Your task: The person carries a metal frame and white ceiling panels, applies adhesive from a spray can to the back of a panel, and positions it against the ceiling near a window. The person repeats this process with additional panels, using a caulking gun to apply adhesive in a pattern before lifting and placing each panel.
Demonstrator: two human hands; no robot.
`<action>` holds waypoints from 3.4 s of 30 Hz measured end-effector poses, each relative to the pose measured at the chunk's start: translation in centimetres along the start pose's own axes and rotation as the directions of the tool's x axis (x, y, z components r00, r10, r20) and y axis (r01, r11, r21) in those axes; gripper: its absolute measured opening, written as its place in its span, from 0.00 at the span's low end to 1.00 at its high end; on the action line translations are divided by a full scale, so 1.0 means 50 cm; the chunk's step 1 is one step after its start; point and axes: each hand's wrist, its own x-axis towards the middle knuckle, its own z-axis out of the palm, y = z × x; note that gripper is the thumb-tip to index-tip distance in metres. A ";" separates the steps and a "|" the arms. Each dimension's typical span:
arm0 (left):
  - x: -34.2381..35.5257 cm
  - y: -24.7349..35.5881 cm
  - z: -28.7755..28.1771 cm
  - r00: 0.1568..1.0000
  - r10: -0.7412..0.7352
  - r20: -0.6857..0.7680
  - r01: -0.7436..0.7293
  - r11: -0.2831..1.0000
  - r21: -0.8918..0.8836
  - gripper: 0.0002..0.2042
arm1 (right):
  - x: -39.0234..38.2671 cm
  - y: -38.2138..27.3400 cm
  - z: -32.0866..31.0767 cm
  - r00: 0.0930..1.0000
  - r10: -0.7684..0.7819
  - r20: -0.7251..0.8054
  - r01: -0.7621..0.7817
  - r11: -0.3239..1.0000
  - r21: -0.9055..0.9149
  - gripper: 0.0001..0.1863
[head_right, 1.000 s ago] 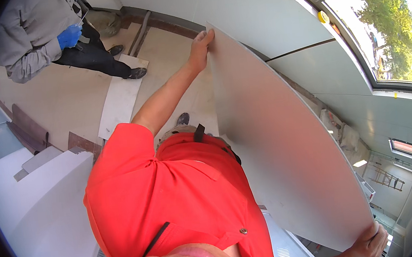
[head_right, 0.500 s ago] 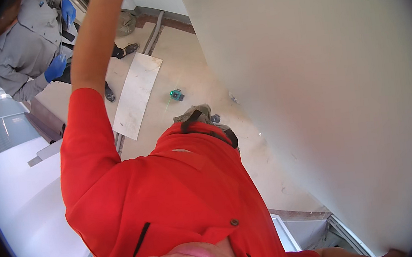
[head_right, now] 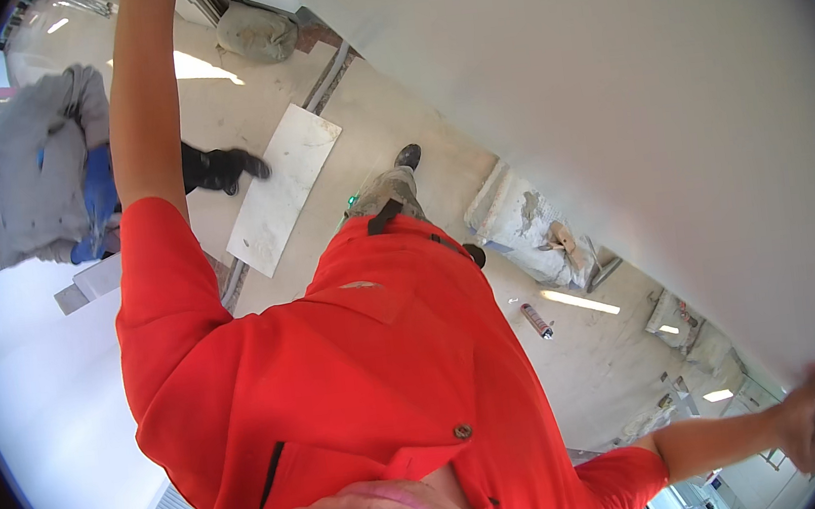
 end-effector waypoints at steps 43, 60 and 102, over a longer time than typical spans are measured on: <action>-0.256 -0.878 -0.207 0.830 -0.515 -0.212 0.550 0.820 0.159 0.25 | -0.746 -0.168 0.736 0.589 0.191 0.785 -0.348 0.937 0.033 0.25; -0.173 -0.952 -0.123 0.989 0.080 -0.126 0.043 0.657 0.753 0.29 | -0.759 -0.135 0.861 0.524 0.231 0.820 -0.456 0.889 0.041 0.18; -0.360 -1.040 0.332 0.310 -0.715 0.627 -0.858 0.074 0.508 0.08 | -0.812 -0.114 0.951 0.688 0.322 0.651 -0.616 0.733 0.289 0.04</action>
